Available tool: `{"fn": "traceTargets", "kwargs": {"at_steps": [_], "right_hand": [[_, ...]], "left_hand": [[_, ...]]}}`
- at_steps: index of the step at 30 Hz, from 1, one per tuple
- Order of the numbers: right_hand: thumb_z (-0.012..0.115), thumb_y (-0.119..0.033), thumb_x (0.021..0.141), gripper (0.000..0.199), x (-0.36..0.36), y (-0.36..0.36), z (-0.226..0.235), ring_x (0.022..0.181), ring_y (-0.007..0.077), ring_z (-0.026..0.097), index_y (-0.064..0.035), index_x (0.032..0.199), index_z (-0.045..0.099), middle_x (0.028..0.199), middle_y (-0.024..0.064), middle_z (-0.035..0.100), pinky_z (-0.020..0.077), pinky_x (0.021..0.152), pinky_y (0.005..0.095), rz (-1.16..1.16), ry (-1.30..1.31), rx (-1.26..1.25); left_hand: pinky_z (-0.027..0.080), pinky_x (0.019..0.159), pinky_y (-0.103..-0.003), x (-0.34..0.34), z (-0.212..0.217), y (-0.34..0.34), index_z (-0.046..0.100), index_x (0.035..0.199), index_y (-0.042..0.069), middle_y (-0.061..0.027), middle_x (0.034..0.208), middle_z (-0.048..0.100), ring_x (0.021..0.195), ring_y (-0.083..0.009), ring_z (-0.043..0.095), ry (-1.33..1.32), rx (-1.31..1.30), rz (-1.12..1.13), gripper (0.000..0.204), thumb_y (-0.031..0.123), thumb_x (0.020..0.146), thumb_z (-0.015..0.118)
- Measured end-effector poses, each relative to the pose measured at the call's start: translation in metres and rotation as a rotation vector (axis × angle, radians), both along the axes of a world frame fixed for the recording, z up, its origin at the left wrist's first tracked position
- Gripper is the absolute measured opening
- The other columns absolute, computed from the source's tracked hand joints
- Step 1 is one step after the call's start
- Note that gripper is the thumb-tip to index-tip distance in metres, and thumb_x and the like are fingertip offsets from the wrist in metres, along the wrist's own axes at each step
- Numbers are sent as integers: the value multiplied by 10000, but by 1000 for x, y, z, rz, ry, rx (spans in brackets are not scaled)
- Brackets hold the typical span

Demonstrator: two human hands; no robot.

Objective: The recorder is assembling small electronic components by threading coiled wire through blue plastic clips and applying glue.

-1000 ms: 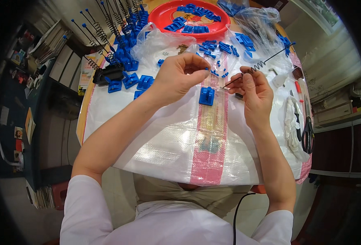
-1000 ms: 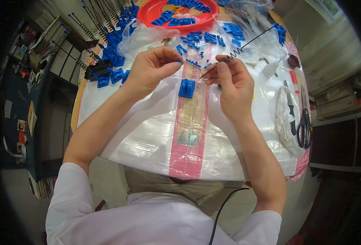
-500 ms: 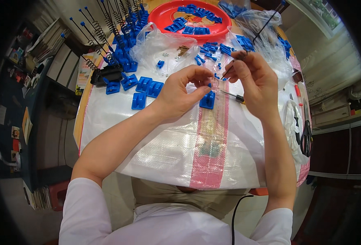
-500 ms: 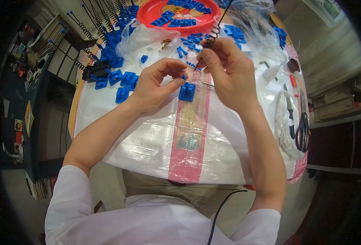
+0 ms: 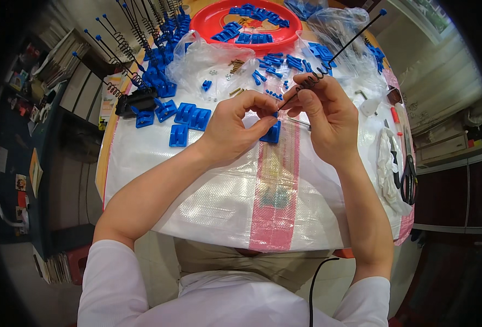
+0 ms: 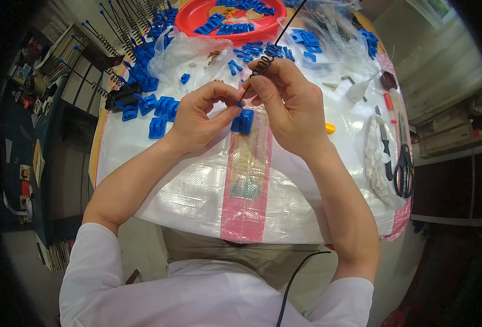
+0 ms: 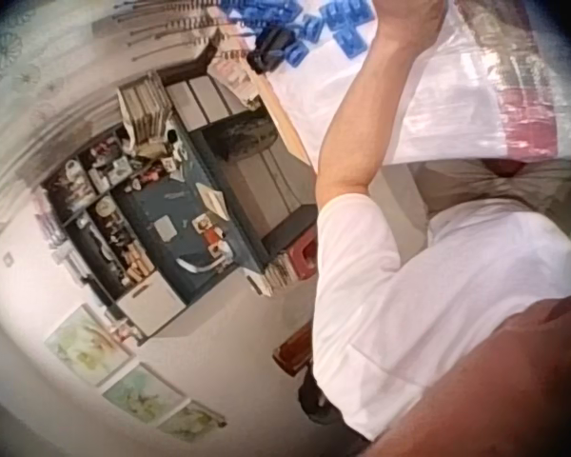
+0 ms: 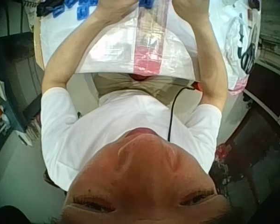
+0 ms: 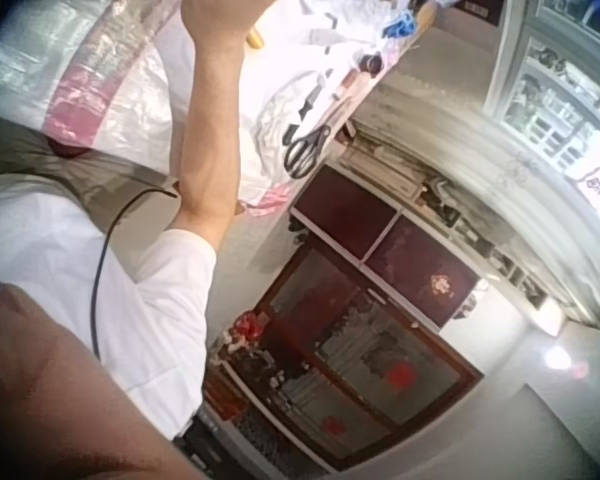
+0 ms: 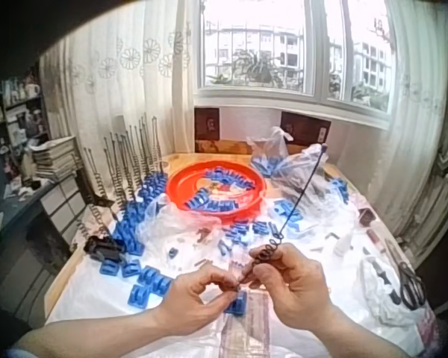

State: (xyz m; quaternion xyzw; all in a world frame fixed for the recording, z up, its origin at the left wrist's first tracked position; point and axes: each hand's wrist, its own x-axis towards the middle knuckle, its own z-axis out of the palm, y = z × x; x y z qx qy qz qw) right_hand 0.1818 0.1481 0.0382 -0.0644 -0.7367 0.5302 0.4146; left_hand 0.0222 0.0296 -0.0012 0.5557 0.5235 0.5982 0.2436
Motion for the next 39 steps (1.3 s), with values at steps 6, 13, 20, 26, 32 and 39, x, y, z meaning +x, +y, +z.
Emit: {"fn": "traceTargets", "kwargs": {"at_steps": [6,13,20,26,32,39], "right_hand": [[596,-98,1029,205,0,0,-3,811,132,718,50,1171,610,920,99,745,599,732,268,-6,-8,6],[589,-88,1032,198,0,-2,-3,809,130,718,44,1178,611,919,101,746,598,725,263,11,-34,0],[584,-94,1037,200,-1,-3,-4,801,134,720,41,1182,608,917,97,741,599,719,267,8,-26,-20],[574,-92,1042,194,-1,-2,-4,814,142,725,35,1185,606,926,98,742,602,715,270,20,-19,-52],[643,-87,997,193,2,-3,0,797,155,727,39,1142,620,900,102,728,592,712,275,-36,-75,115],[697,-121,955,203,-3,-6,4,719,237,698,8,1099,635,836,122,682,540,638,314,-134,-166,380]], "left_hand": [[521,895,-292,-2,-3,2,655,1125,21,-62,1049,700,979,-126,650,16,35,-22,242,3,891,714],[536,929,-302,-1,-4,2,580,1198,17,-73,1107,684,1014,-148,663,-49,67,-51,324,-19,898,698],[540,935,-311,-2,-4,2,588,1189,21,-77,1115,684,1030,-159,669,-28,85,-52,315,-30,897,695],[539,938,-312,-2,-3,1,590,1187,23,-76,1110,685,1029,-161,670,-45,79,-61,318,-38,894,696],[539,919,-310,-2,-1,0,620,1170,28,-69,1079,695,1004,-151,671,-20,67,-35,294,-33,894,698],[544,874,-301,-6,-6,0,689,1135,21,-81,1050,719,977,-150,683,13,34,-11,225,-12,912,685]]}}
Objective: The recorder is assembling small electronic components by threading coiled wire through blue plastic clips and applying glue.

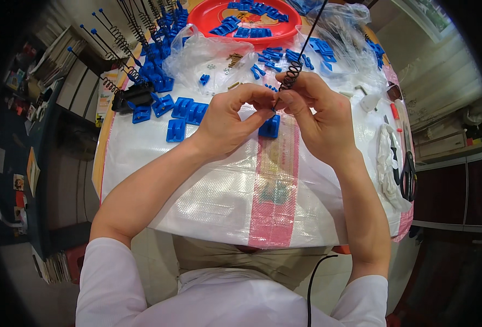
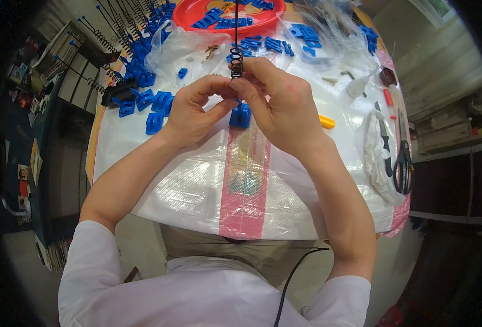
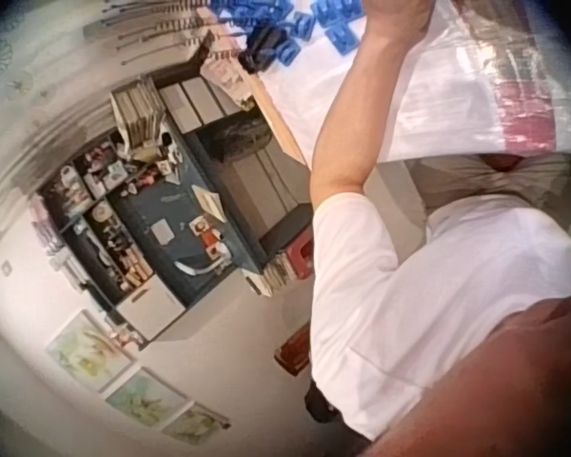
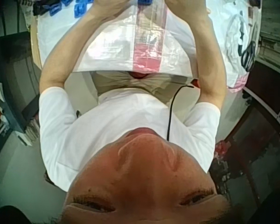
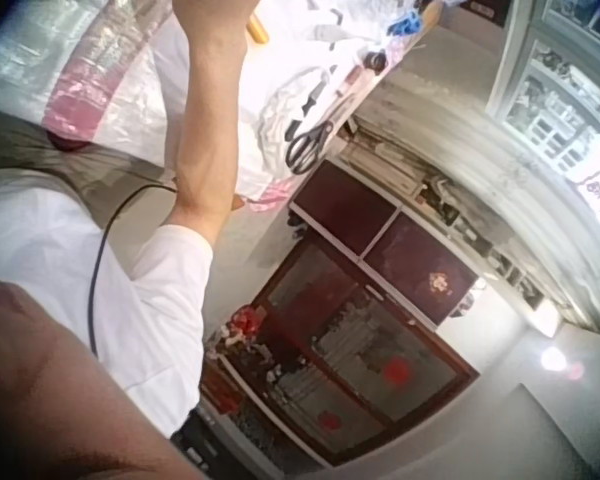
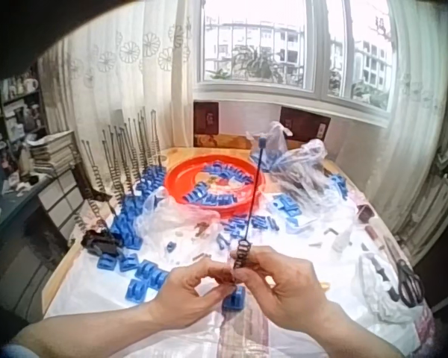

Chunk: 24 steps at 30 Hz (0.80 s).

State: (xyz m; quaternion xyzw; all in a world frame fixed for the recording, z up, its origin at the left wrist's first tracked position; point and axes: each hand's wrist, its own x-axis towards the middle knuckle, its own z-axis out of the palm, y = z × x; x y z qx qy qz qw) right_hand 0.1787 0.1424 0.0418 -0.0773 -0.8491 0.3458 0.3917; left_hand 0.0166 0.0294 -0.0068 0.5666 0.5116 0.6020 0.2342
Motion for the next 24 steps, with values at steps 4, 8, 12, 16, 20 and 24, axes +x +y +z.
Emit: {"fn": "traceTargets", "kwargs": {"at_steps": [4,8,12,16,20,24], "right_hand": [[642,-81,990,201,3,0,2,792,175,720,26,1161,636,878,105,723,571,705,289,-10,-76,12],[612,-55,1009,207,4,1,2,838,140,736,38,1192,635,898,94,741,590,744,273,-12,-123,-9],[637,-74,992,192,3,2,-1,802,166,723,25,1157,636,882,106,731,573,712,284,-16,-94,-17],[695,-107,950,185,0,4,-8,714,227,706,1,1090,641,829,132,706,544,639,310,-14,-3,-49],[694,-98,948,188,1,3,-5,722,230,715,3,1096,637,837,137,710,551,641,314,-10,-33,-36],[691,-95,950,178,3,2,-6,758,240,734,8,1085,638,851,144,717,569,667,324,-7,-72,1]], "left_hand": [[547,868,-305,-1,-2,0,695,1140,19,-95,1058,726,971,-158,689,57,23,14,228,-3,913,687],[546,867,-300,-2,-1,0,687,1154,12,-105,1061,726,962,-163,692,109,23,20,255,14,900,700],[543,823,-303,-4,-2,-1,674,1173,7,-113,1027,718,911,-175,688,168,30,24,310,43,868,720],[534,766,-328,1,8,-4,667,1174,0,-121,975,702,856,-199,680,286,-44,29,330,80,859,728],[535,745,-344,1,9,-4,689,1123,-7,-134,955,698,849,-218,687,276,-126,29,278,100,870,733],[540,734,-346,2,8,-4,709,1069,-8,-147,943,702,837,-226,696,252,-170,38,227,108,877,740]]}}
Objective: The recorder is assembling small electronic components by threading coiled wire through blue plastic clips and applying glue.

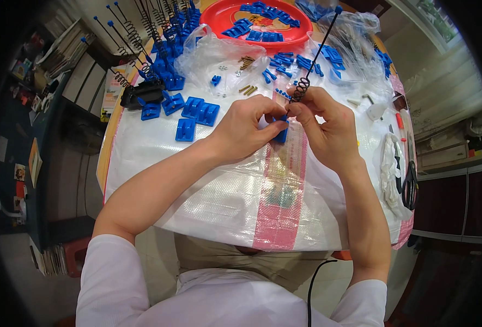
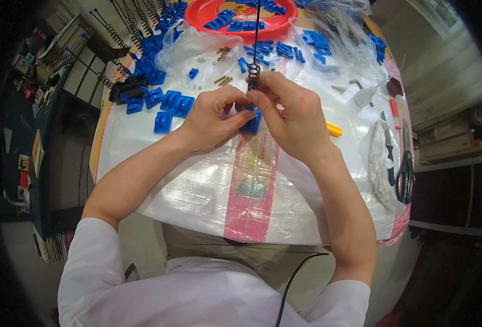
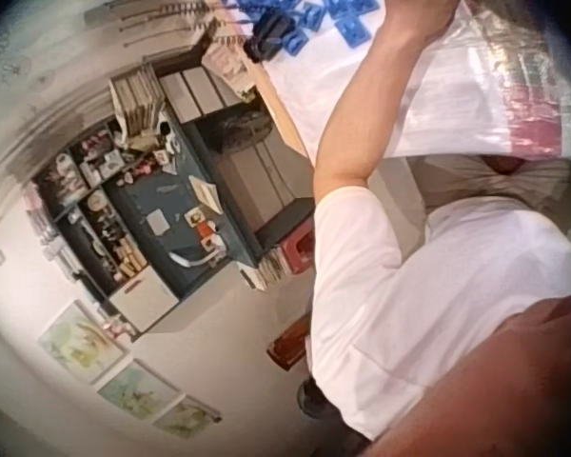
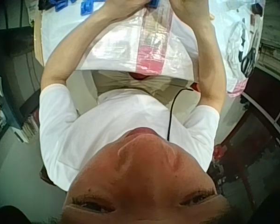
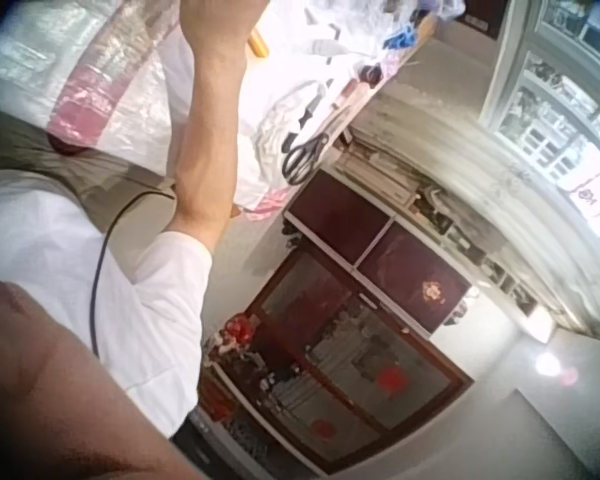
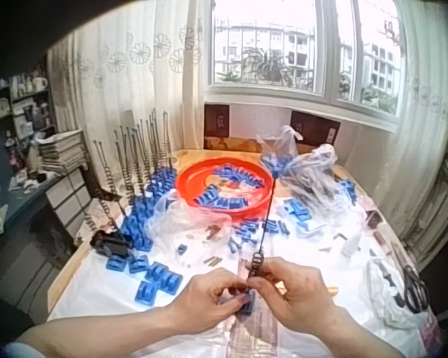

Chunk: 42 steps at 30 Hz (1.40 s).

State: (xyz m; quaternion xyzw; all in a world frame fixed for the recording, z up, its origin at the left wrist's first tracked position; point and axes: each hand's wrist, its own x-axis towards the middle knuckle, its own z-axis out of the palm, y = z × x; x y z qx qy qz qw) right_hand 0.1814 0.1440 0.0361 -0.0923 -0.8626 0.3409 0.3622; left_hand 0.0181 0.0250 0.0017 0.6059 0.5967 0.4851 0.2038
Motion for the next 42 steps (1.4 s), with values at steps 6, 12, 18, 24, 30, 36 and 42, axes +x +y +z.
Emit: {"fn": "traceTargets", "kwargs": {"at_steps": [6,12,18,24,30,36,42], "right_hand": [[683,-88,957,156,2,2,-1,800,248,750,15,1068,646,864,140,727,580,693,324,4,-3,-38],[682,-71,954,154,1,-3,1,816,246,755,18,1076,655,864,139,729,578,699,318,-1,5,2],[693,-81,945,166,3,0,0,780,239,745,15,1076,658,881,140,727,573,678,322,5,-22,49],[700,-97,937,168,1,-2,-1,752,223,723,18,1055,665,873,134,716,564,665,312,24,-44,36],[702,-95,933,169,2,3,-3,740,206,694,21,1051,671,867,116,696,553,650,309,64,-38,9],[709,-97,926,174,3,6,-6,731,201,678,19,1050,672,859,108,686,541,644,309,60,-33,36],[711,-87,919,170,4,4,-2,723,197,668,15,1050,673,848,102,681,536,641,306,62,-43,40]], "left_hand": [[441,646,-270,3,-1,0,720,1040,21,-38,887,701,725,-94,568,-70,9,33,184,88,873,756],[447,644,-266,0,-9,1,721,1051,25,-31,862,696,717,-91,568,-38,60,24,200,101,871,765],[544,747,-319,4,6,-2,711,1086,-12,-134,934,720,837,-192,700,-136,-30,-8,221,75,883,719],[462,629,-257,0,-3,-2,711,1070,33,-27,862,698,713,-86,588,-40,30,17,225,115,868,766],[471,607,-266,-1,-9,0,714,1085,54,-55,897,670,726,-120,607,47,97,30,269,140,842,791],[553,723,-361,3,3,-1,716,1055,10,-117,957,718,904,-246,664,34,-8,23,254,115,826,750],[534,801,-386,2,-2,1,709,975,22,-116,919,710,907,-285,643,86,48,40,201,128,812,760]]}}
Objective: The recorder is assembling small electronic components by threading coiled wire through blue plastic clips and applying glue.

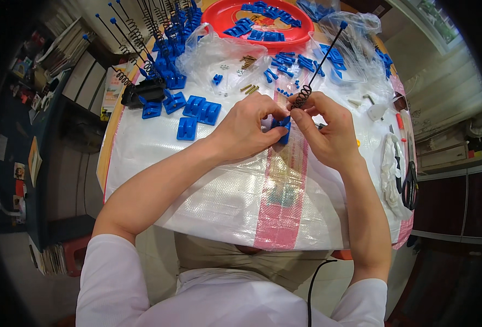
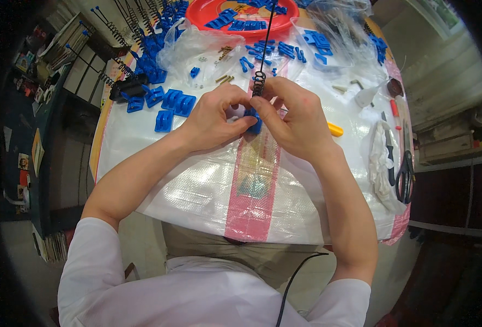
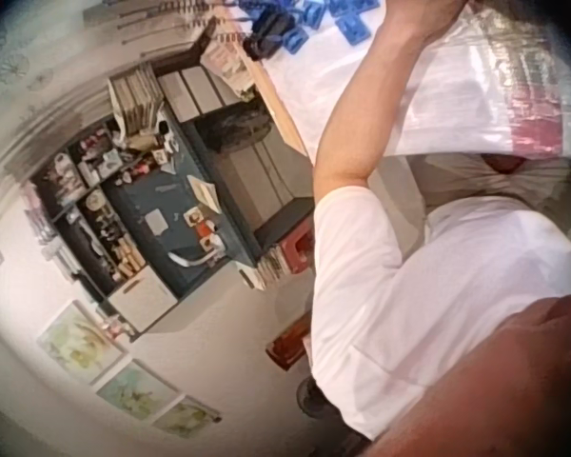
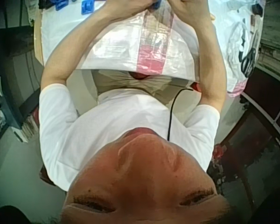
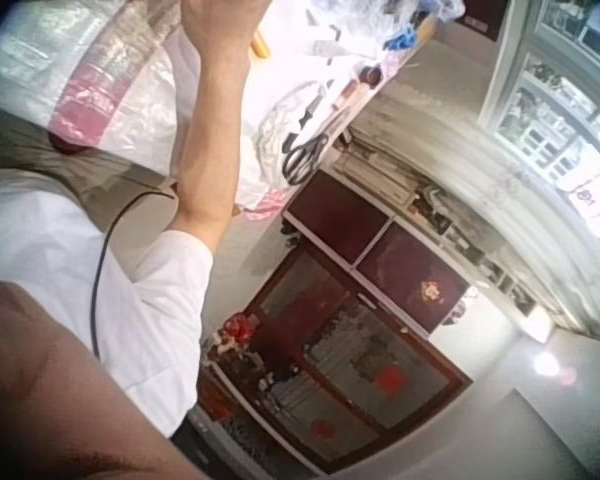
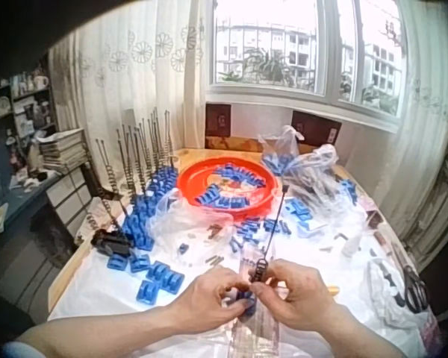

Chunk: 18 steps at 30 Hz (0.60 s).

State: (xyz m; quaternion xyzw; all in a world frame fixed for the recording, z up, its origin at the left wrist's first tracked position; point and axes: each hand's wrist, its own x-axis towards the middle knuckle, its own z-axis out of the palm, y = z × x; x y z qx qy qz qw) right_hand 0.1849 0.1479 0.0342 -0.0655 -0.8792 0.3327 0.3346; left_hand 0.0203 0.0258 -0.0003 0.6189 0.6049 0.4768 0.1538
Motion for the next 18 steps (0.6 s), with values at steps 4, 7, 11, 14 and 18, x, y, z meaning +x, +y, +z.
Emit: {"fn": "traceTargets", "kwargs": {"at_steps": [4,7,11,14,18], "right_hand": [[707,-79,911,178,1,2,-1,733,194,673,11,1061,675,860,99,687,538,638,305,0,-14,-11],[699,-67,893,204,2,3,1,737,195,676,14,1079,674,879,102,693,540,635,303,17,-23,-8],[683,-32,872,187,5,6,-1,777,157,656,20,1051,674,897,90,694,521,696,295,14,-128,-82],[672,-22,866,182,5,9,-4,755,154,647,21,1042,665,873,94,682,518,682,299,-6,-182,-64],[688,-38,856,172,3,7,-5,706,146,615,21,1016,666,843,86,664,502,652,293,-20,-198,-24]], "left_hand": [[526,788,-385,-3,-3,1,711,949,17,-124,927,702,899,-286,641,-41,-33,-21,177,127,817,754],[532,751,-353,-6,-9,1,712,974,21,-115,958,690,875,-250,652,-20,0,-32,176,118,834,757],[552,686,-292,-8,-12,3,708,1040,33,-89,1020,671,835,-173,674,23,13,-25,194,83,862,766],[551,679,-287,-7,-12,4,714,1030,32,-86,1004,671,825,-166,671,8,-13,1,180,72,862,764],[549,670,-280,-7,-11,5,722,1024,33,-85,979,671,815,-163,670,-3,-26,15,175,75,860,769]]}}
